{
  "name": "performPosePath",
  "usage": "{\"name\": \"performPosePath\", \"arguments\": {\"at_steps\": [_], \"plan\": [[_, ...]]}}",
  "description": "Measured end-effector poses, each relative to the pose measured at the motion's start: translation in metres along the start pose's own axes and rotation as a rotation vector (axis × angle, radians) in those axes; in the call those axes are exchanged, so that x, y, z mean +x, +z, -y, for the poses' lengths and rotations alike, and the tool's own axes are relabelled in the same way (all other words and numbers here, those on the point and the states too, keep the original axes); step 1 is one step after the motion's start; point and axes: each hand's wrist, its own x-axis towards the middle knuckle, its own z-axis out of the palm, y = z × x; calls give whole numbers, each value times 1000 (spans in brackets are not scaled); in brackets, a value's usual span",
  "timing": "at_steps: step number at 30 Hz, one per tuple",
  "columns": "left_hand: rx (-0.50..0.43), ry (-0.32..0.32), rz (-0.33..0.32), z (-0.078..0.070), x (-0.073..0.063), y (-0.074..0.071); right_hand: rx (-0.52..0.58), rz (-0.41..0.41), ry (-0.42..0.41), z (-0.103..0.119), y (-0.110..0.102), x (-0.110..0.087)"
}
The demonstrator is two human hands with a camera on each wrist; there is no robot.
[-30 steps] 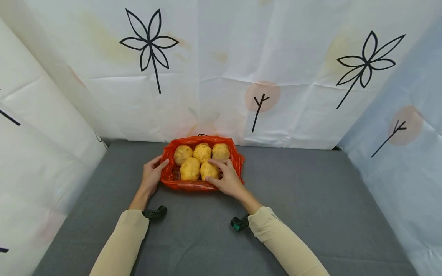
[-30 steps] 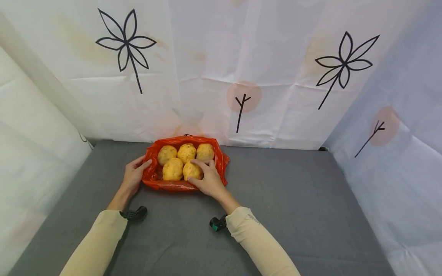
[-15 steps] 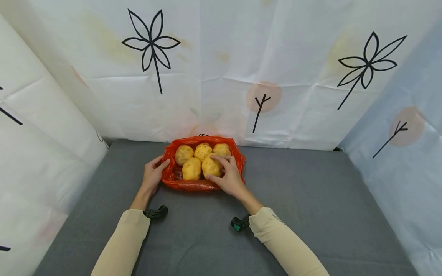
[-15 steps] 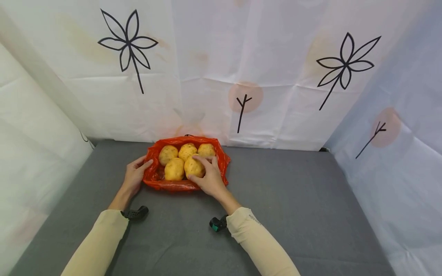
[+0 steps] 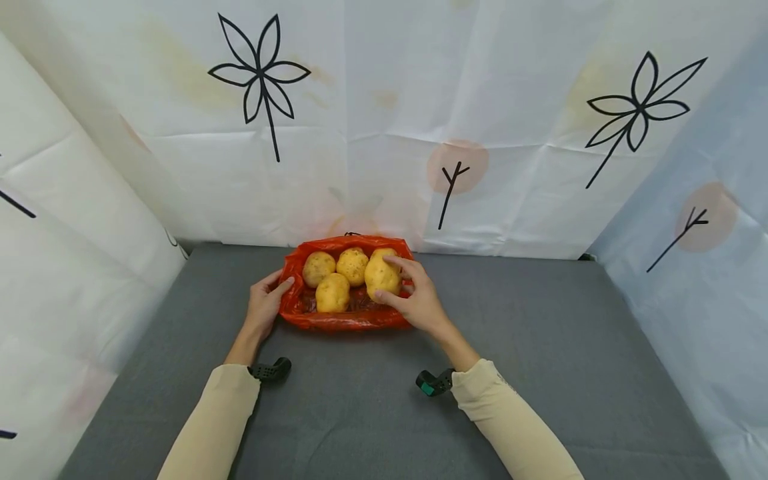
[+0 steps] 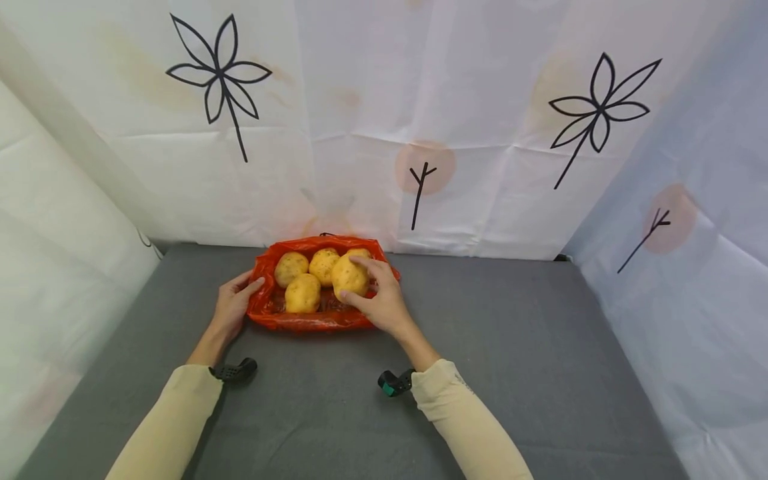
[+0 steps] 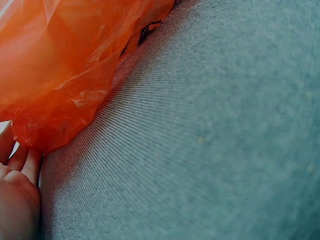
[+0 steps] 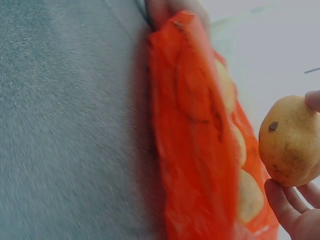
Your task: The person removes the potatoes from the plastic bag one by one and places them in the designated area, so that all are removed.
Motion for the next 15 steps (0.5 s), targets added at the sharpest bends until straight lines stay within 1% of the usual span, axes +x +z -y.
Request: {"name": "performPosePath", "arguments": {"at_steps": [3,6,15], "plan": [[2,-1,1,0,1,0,55,3,0,2,-11,-2],[1,4,2,0,1,0,83,-5,3,1,-24,-4],[10,-2,-1,-1,-1,1,59,-53,44,-12,-63,-11]]}}
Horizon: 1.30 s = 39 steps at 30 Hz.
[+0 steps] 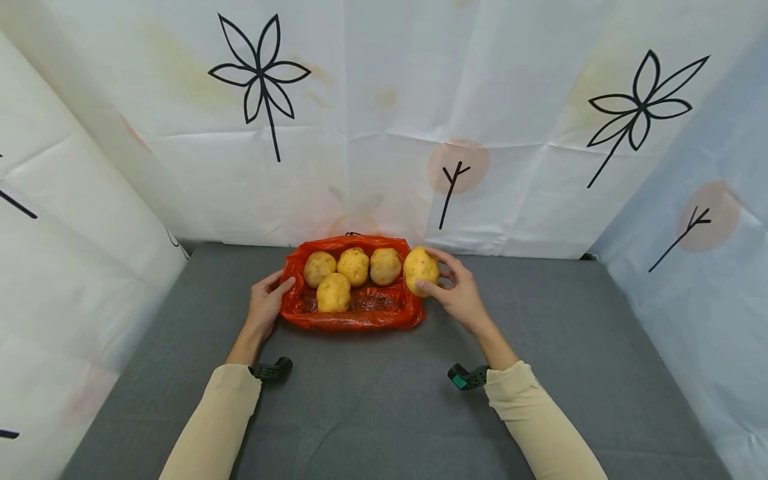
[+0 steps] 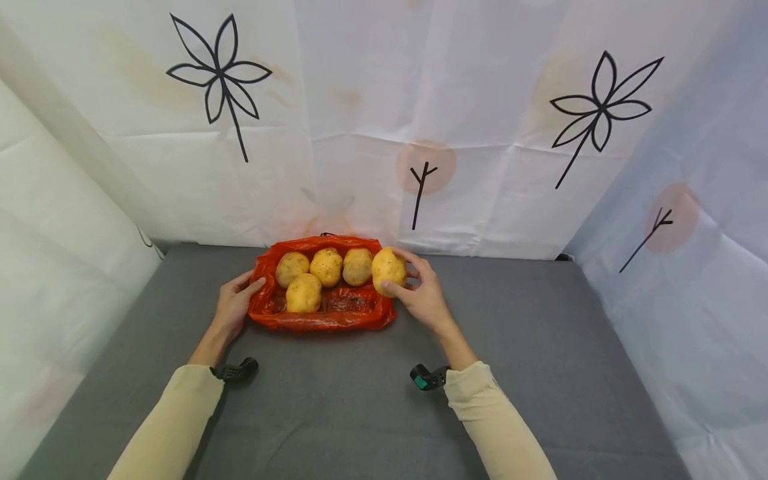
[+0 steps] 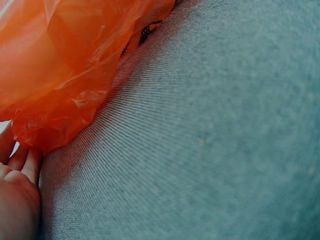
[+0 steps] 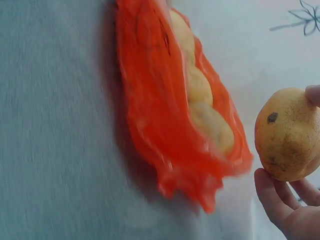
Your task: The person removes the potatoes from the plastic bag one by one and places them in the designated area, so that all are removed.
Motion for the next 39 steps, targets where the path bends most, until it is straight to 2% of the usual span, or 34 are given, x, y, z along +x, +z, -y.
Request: {"name": "performPosePath", "arguments": {"at_steps": [10,17,25,39], "plan": [[9,19,-8,3,1,1,-82,-29,127,-20,-40,3],[16,25,-11,5,2,0,-104,-4,211,-37,-54,12],[22,30,-14,6,3,0,-182,40,294,-42,-53,24],[16,28,-27,4,2,1,-255,44,307,-55,-47,35]]}}
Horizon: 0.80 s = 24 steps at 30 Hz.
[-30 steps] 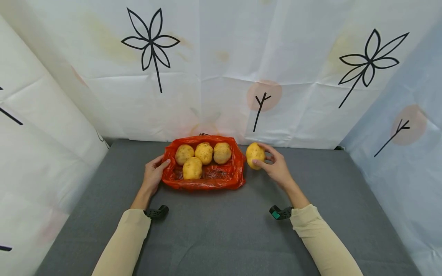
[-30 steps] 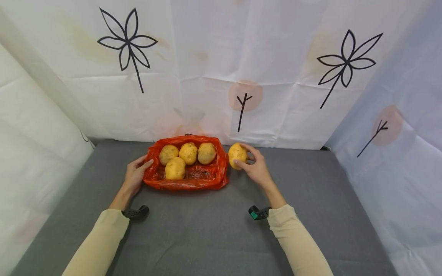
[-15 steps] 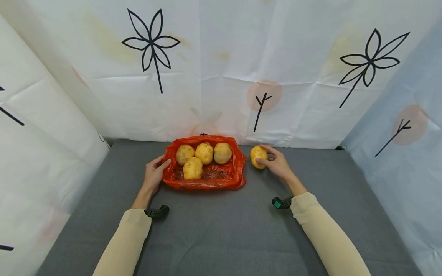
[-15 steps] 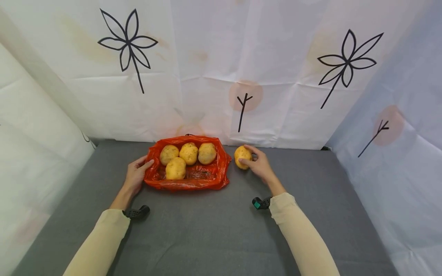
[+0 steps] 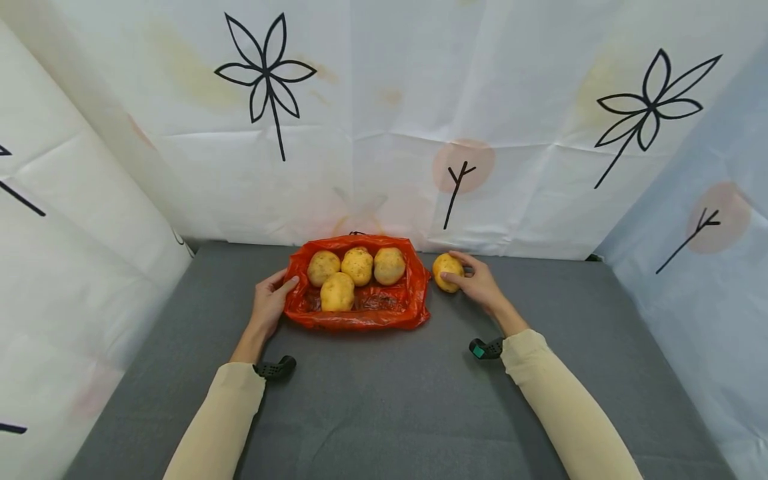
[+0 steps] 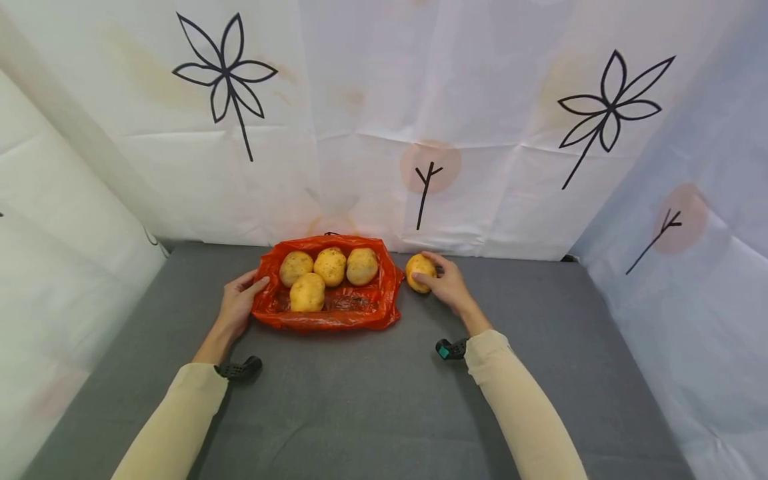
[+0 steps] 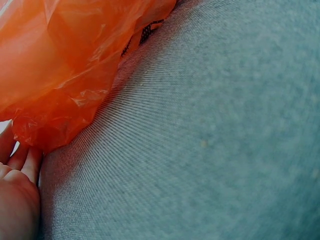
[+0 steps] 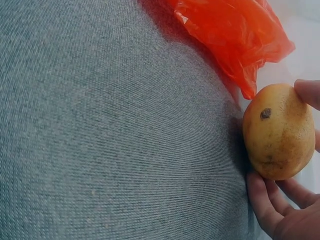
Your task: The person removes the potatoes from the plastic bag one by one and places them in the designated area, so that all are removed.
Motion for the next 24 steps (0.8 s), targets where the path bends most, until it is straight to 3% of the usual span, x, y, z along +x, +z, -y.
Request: {"name": "performPosePath", "arguments": {"at_steps": [13,18,24], "plan": [[-2,6,-5,2,0,1,12,34,-16,2,1,-3],[-4,3,5,1,-2,1,9,12,-6,3,-2,-4],[-11,1,5,-1,-1,1,0,19,2,24,-6,-14]]}}
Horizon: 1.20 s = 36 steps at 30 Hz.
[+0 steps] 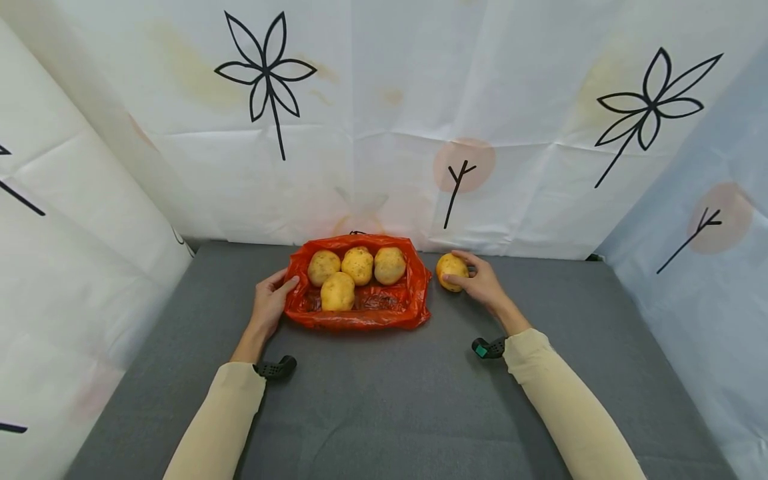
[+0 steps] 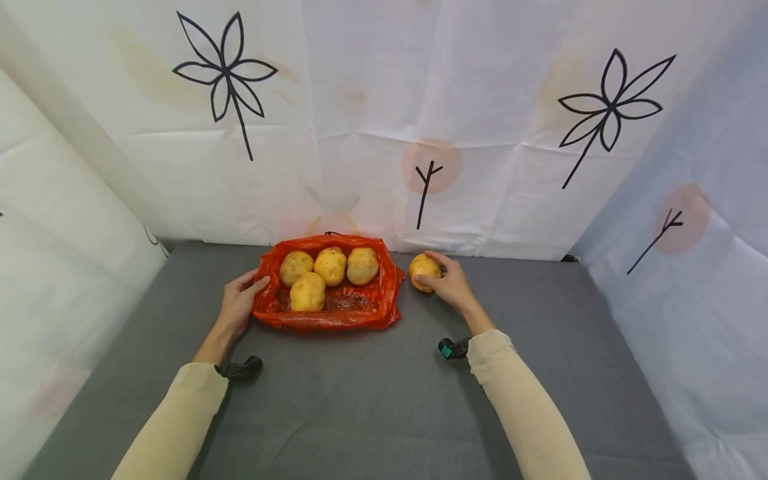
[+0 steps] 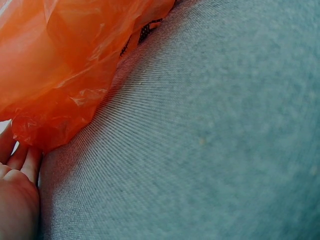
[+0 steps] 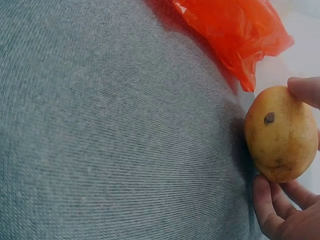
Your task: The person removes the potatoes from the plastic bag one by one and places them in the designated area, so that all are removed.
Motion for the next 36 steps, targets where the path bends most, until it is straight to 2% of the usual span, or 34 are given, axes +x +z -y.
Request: {"name": "performPosePath", "arguments": {"at_steps": [3,10,16,26,36], "plan": [[4,-2,0,0,0,0,1,9,-23,7,1,-3],[20,2,-5,1,2,-2,-15,10,-68,-17,6,9],[12,16,-2,1,2,-2,-38,4,-95,-19,6,10],[4,-5,13,-4,-2,-2,-36,11,-102,-21,6,10],[13,3,3,2,0,-2,-22,13,-101,-21,6,9]]}}
